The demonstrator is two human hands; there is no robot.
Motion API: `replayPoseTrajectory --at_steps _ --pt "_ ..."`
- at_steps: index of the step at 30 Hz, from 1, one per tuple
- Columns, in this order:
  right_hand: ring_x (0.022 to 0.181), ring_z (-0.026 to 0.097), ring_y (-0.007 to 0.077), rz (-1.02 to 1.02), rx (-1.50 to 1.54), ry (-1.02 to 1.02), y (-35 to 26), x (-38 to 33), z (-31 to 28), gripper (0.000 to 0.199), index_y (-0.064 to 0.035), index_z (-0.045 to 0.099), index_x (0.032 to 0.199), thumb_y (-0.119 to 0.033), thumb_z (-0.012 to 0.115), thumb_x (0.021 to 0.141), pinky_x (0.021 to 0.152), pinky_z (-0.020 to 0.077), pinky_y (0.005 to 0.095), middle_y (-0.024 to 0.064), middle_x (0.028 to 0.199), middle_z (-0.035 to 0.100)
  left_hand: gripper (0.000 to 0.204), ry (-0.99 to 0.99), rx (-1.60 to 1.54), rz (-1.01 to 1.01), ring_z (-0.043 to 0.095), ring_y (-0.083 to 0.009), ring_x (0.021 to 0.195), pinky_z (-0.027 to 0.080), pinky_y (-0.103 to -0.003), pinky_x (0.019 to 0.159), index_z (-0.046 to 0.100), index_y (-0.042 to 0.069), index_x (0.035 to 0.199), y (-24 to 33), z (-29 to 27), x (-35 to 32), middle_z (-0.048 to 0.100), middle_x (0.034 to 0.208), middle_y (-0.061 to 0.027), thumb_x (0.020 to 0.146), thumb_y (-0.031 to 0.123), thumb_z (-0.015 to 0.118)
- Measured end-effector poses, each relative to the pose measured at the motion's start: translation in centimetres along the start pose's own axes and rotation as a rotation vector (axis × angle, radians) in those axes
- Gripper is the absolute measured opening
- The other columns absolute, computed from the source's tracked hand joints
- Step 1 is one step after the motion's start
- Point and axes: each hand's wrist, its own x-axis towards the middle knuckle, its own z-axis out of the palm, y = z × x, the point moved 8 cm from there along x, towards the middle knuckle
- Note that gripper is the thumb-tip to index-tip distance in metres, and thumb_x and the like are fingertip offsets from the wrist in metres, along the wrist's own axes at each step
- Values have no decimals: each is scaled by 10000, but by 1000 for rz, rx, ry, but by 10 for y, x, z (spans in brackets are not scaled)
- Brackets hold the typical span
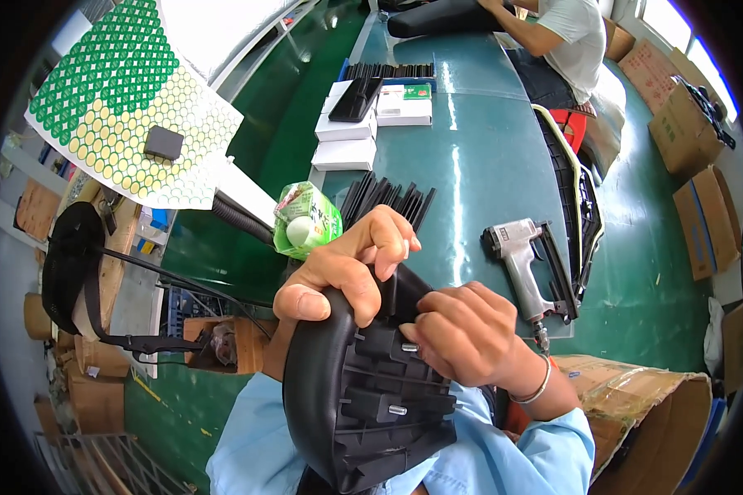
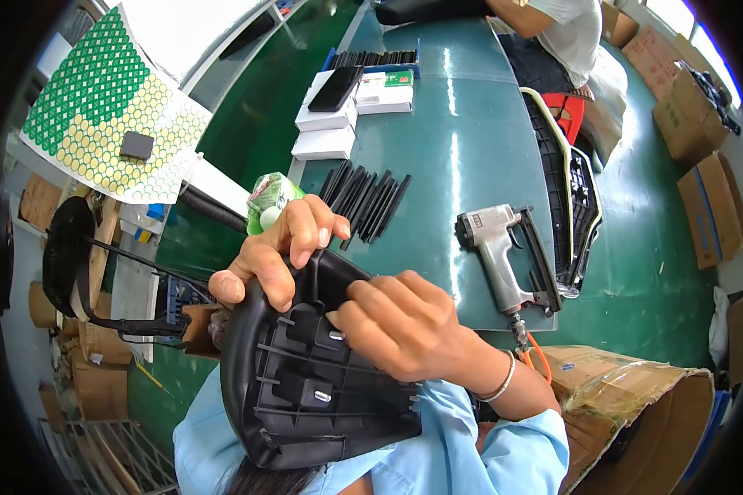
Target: Assembling foam and plastic bases to manufacture vehicle seats.
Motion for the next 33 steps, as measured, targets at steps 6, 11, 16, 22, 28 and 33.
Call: replayPoseTrajectory --at_steps 6,11,16,22,28,33 --pt "737 532 185 107 145 -369 10 0 15 285 -51 535 911 -122 654 662 566 416 292 61 893 542 380 19 -11 14 368 -247 907 256 -453 921 585 87 603 0 -2 -3 382 853 -80 670 433 443" --pt "713 501 182 132 115 -370 13 -6 22 269 -67 526 909 -154 648 685 554 406 292 46 830 499 377 -17 -23 17 365 -236 887 258 -450 917 591 89 612 2 -2 -2 376 843 -71 678 428 442" --pt "641 475 155 -1 153 -308 5 -14 19 238 -85 539 893 -126 602 667 514 378 277 18 713 432 380 -5 -7 22 362 -233 864 261 -453 905 601 95 624 1 -3 -1 374 829 -64 684 433 440" --pt "632 472 154 -56 -74 -230 8 -12 14 191 -138 596 780 -177 601 594 519 364 270 23 720 449 397 -13 6 13 356 -234 871 257 -455 906 605 100 621 3 -2 -1 370 835 -58 694 454 440" --pt "660 517 168 -75 -3 -124 7 6 17 259 -79 596 754 -222 650 546 523 363 279 62 836 547 390 3 -6 -1 355 -235 879 251 -454 910 602 106 621 0 -2 -3 368 834 -54 689 455 443" --pt "606 507 161 -44 21 -72 10 12 18 247 -55 570 788 -178 652 589 507 355 276 71 841 553 387 11 -8 -1 353 -234 882 242 -448 913 601 107 622 3 0 -2 367 830 -51 681 454 441"
